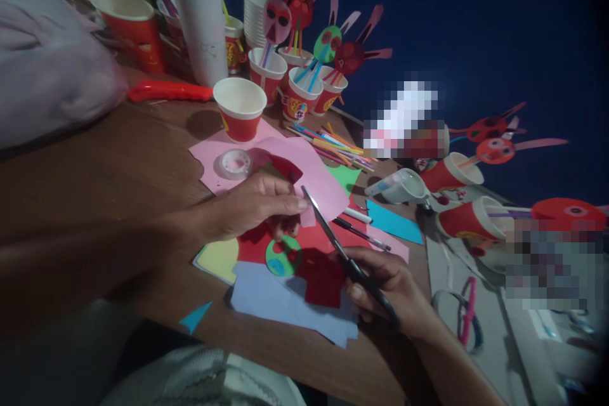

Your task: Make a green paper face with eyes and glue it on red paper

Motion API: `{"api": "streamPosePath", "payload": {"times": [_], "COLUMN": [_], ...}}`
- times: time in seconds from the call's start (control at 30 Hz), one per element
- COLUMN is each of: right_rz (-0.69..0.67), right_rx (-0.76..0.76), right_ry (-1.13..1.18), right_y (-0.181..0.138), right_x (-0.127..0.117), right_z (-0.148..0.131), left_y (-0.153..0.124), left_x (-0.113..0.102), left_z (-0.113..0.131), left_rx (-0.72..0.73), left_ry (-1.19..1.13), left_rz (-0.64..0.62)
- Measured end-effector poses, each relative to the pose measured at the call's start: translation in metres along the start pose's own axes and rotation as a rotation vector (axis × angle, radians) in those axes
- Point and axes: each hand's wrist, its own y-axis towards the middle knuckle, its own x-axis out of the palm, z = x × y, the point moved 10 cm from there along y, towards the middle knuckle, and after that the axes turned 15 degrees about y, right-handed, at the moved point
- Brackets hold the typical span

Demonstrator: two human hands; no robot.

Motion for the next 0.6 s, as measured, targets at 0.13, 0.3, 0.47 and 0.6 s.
{"api": "streamPosePath", "payload": {"times": [0.13, 0.3, 0.47, 0.6], "right_rz": [-0.016, -0.020, -0.055, -0.077], "right_rx": [0.009, -0.031, -0.039, -0.042], "right_ry": [-0.027, -0.045, -0.014, 0.041], "right_y": [-0.001, 0.000, 0.001, -0.001], "right_x": [0.001, 0.002, 0.006, 0.005], "right_z": [-0.002, -0.006, -0.008, -0.008], "left_y": [0.000, -0.001, -0.001, 0.000], "left_x": [-0.001, -0.010, -0.008, -0.004], "left_z": [-0.004, -0.002, 0.002, 0.001], "left_rx": [-0.011, 0.021, 0.029, 0.026], "left_ry": [0.024, 0.120, 0.075, 0.041], "left_rz": [-0.002, 0.105, 0.090, 0.037]}}
